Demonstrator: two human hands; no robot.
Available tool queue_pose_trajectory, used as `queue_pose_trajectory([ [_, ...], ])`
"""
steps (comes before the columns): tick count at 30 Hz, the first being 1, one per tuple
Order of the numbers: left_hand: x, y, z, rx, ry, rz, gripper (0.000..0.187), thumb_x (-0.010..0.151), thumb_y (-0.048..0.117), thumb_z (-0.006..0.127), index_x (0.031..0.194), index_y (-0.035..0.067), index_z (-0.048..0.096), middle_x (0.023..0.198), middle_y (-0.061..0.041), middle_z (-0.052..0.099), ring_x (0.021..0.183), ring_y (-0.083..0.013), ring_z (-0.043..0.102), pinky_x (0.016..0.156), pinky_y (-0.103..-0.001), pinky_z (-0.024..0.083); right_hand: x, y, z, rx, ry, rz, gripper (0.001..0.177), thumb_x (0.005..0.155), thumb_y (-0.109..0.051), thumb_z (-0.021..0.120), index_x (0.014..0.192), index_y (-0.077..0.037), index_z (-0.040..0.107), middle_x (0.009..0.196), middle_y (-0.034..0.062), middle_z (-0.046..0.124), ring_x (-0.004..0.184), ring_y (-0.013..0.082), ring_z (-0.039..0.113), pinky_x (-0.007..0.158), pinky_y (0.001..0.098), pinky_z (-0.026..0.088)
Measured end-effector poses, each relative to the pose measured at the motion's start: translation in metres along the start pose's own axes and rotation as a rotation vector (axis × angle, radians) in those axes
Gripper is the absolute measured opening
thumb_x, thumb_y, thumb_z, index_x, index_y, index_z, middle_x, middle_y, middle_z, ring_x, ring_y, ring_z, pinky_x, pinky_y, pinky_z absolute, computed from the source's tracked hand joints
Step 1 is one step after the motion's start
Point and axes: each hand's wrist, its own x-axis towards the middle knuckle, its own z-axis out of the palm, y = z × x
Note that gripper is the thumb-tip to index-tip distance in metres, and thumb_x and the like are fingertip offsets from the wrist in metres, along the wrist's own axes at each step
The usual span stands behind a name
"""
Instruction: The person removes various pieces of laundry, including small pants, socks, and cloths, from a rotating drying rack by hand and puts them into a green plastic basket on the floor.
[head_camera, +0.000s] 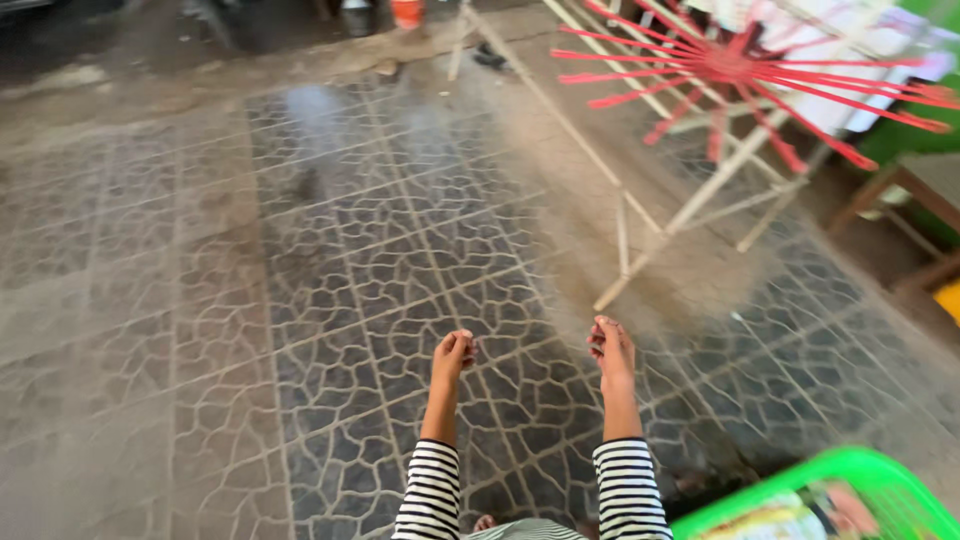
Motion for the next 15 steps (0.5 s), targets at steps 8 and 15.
queue_pose_trajectory([
  [8,0.061,0.032,-0.081,-0.087,0.121,0.055,0.027,0.096,0.041,0.062,0.085,0.016,0.064,0.081,0.002,0.067,0.072,-0.0092,0.064,0.067,-0.027,0.051,0.067,0.041,0.122,0.040,-0.138,0.165,0.018,0.096,-0.033,0.060,0.097,-0.015,0.062,0.084,0.0003,0.065,0.075,0.0155,0.063,0.066,0.0330,0.049],
  [15,0.194,0.086,-0.114,-0.085,0.216,0.078,0.020,0.092,0.033,0.057,0.086,0.017,0.066,0.079,0.001,0.066,0.072,-0.0112,0.066,0.066,-0.029,0.051,0.182,0.048,0.244,0.045,-0.238,0.253,0.014,0.096,-0.031,0.052,0.093,-0.018,0.058,0.083,0.0003,0.065,0.076,0.0174,0.063,0.068,0.0339,0.049],
])
